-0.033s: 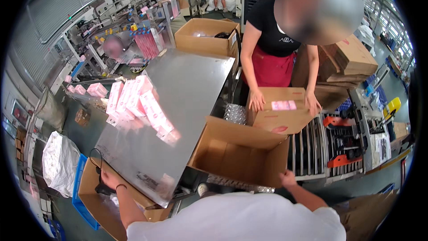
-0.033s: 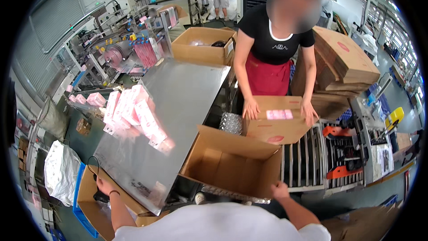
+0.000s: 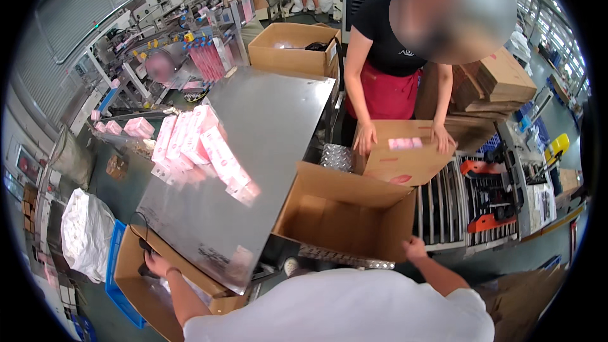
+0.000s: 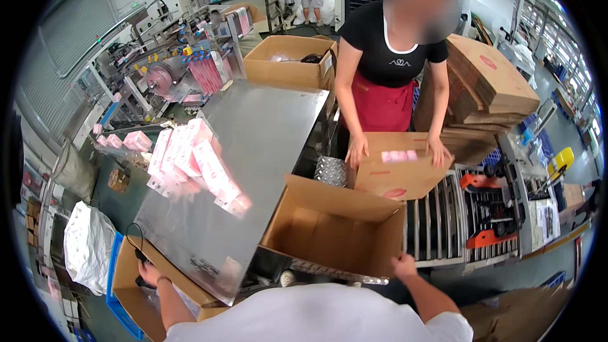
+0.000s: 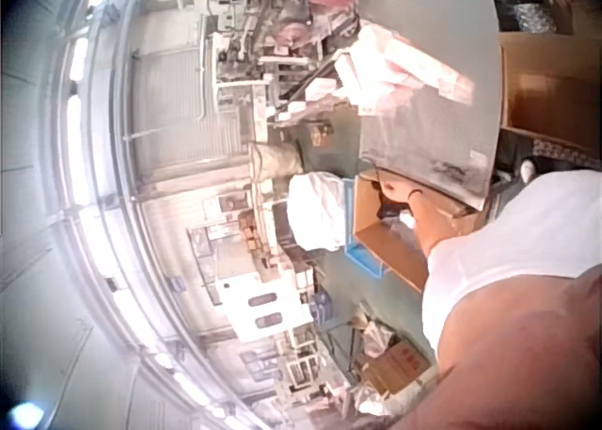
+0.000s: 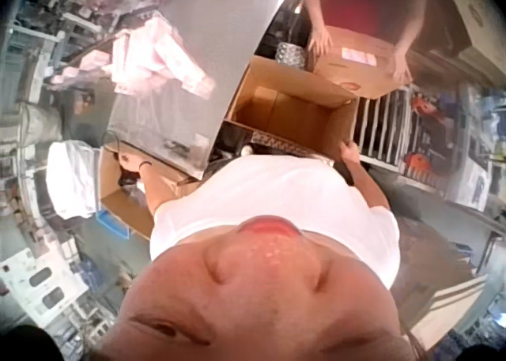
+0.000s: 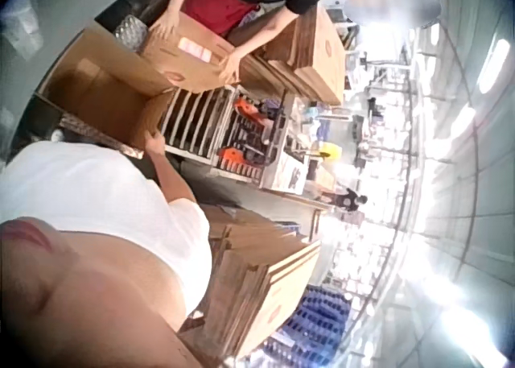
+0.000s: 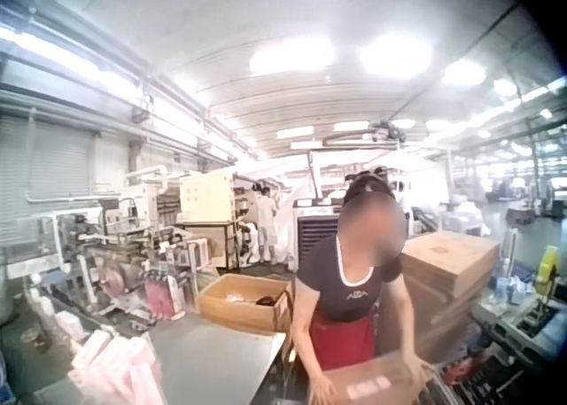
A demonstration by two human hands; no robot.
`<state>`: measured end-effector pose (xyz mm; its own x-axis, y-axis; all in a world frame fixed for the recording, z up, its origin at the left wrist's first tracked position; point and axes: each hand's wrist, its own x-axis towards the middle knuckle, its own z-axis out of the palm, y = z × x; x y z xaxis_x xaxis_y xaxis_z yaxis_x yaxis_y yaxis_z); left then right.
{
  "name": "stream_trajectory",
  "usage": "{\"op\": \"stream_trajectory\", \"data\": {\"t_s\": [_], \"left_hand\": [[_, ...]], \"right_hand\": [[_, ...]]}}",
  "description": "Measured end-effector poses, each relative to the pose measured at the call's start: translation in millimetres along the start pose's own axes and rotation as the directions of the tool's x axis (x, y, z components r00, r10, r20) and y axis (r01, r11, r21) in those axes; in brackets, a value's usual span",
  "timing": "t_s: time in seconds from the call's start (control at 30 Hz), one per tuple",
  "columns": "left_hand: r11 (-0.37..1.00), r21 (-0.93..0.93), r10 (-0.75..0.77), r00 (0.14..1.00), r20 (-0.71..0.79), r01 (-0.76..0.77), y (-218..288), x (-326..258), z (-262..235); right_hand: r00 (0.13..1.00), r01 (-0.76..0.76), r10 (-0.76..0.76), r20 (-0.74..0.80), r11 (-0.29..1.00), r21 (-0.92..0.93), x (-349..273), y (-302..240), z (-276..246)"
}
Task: The person packs pink-wrapped items into cardboard boxes on a metal table, then walks to a machine and interacts with its touchscreen control panel.
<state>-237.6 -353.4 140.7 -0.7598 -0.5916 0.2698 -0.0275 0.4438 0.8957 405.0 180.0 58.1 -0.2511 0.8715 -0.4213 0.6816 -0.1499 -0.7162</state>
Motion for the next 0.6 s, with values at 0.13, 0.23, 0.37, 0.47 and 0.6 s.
{"op": "stream_trajectory", "data": {"t_s": [0.13,0.23,0.37,0.47,0.6], "left_hand": [[0.381,0.900,-0.568,0.822,0.045,0.214,-169.7,75.7,-86.2],[0.514,0.857,-0.661,0.656,0.364,0.043,-201.6,15.7,-57.4],[0.661,0.747,-0.601,0.548,0.582,-0.068,-177.7,-39.5,-20.1],[0.715,0.692,-0.565,0.499,0.657,-0.102,-159.6,-57.0,3.5],[0.741,0.658,-0.539,0.466,0.701,-0.133,-143.4,-69.0,19.2]], "right_hand": [[0.993,-0.019,0.002,-0.115,0.990,-0.142,-2.9,-20.2,13.4],[0.984,-0.070,0.006,-0.178,0.932,-0.355,-21.1,-60.6,14.1],[0.972,-0.201,0.072,-0.225,0.752,-0.628,-24.5,-93.9,15.9],[0.957,-0.271,0.131,-0.257,0.716,-0.643,-21.0,-97.8,23.8],[0.940,-0.322,0.167,-0.299,0.728,-0.605,-36.9,-115.3,31.4]]}}
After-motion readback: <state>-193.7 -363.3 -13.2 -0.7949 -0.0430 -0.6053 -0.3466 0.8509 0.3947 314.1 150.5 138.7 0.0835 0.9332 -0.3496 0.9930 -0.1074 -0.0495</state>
